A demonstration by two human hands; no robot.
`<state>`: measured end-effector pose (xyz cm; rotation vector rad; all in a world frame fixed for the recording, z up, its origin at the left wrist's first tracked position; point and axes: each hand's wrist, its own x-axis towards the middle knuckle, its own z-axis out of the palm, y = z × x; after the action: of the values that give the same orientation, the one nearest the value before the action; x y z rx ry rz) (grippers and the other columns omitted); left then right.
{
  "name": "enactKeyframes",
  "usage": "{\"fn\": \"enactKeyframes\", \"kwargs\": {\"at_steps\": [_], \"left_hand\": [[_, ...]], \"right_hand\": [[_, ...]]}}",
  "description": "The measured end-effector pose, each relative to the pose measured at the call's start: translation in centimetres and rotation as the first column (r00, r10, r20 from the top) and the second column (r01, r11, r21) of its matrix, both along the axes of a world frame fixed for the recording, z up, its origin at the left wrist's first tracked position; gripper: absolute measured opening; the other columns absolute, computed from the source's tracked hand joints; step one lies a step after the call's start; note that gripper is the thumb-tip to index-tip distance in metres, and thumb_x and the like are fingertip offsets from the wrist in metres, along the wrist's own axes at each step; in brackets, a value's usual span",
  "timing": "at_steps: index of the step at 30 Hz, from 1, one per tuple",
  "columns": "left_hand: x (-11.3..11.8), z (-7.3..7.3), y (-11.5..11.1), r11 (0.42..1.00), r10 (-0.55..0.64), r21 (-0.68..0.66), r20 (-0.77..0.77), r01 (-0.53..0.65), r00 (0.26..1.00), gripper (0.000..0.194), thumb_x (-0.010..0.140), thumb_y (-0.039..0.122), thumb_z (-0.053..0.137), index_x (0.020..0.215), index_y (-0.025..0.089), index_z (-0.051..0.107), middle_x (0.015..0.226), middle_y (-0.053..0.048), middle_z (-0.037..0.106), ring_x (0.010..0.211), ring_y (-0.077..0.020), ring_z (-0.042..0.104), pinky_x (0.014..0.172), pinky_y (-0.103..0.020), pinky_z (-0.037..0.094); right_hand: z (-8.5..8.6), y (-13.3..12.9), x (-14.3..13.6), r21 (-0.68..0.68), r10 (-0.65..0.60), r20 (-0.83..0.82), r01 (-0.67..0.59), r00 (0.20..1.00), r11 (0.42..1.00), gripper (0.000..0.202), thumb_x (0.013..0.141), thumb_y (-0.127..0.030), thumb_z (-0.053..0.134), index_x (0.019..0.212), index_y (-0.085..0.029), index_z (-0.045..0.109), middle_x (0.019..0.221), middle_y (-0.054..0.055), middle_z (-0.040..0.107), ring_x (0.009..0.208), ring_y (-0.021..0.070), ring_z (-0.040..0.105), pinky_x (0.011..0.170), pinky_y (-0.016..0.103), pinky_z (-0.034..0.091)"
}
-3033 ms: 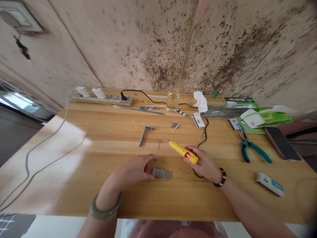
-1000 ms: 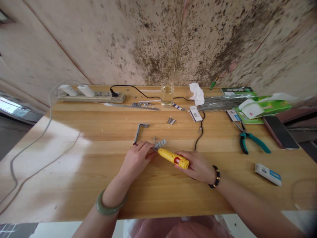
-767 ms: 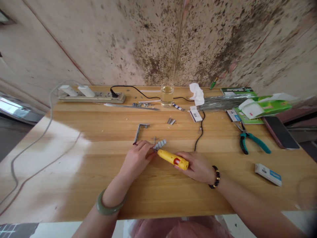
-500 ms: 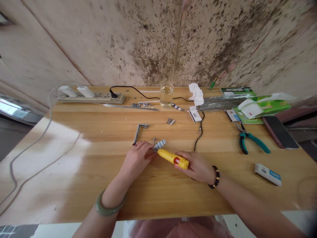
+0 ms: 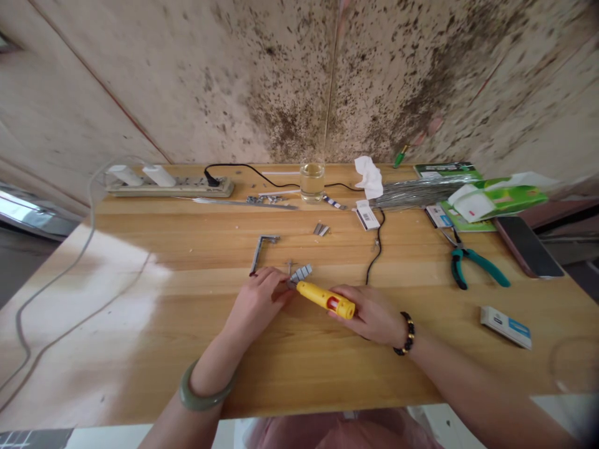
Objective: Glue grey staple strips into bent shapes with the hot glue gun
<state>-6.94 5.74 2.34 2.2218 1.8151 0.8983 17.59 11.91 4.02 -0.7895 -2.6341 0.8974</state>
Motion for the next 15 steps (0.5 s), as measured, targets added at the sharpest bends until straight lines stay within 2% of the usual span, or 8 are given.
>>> {"fn": "enactKeyframes", "kwargs": {"at_steps": [8, 15], "left_hand": [[0.01, 0.15, 0.00, 1.000, -0.006, 0.009, -0.010, 0.006, 1.000, 0.011, 0.080, 0.020, 0.061, 0.090, 0.019, 0.057, 0.084, -0.004, 0.064, 0.080, -0.0176, 0.059, 0.074, -0.032, 0.044], [0.08, 0.15, 0.06, 1.000, -0.008, 0.003, -0.004, 0.008, 1.000, 0.009, 0.082, 0.023, 0.059, 0.090, 0.019, 0.057, 0.085, -0.004, 0.064, 0.081, -0.0175, 0.059, 0.075, -0.033, 0.045]], "right_hand": [[-0.10, -0.07, -0.01, -0.012, 0.013, -0.009, -0.013, 1.000, 1.000, 0.028, 0.087, -0.034, 0.052, 0.110, -0.018, 0.053, 0.095, 0.006, 0.068, 0.081, 0.0187, 0.064, 0.069, 0.028, 0.043], [-0.24, -0.02, -0.02, 0.011, -0.011, -0.011, 0.011, 1.000, 1.000, 0.028, 0.086, -0.035, 0.052, 0.109, -0.019, 0.054, 0.096, 0.007, 0.068, 0.083, 0.0196, 0.064, 0.070, 0.028, 0.044]]}}
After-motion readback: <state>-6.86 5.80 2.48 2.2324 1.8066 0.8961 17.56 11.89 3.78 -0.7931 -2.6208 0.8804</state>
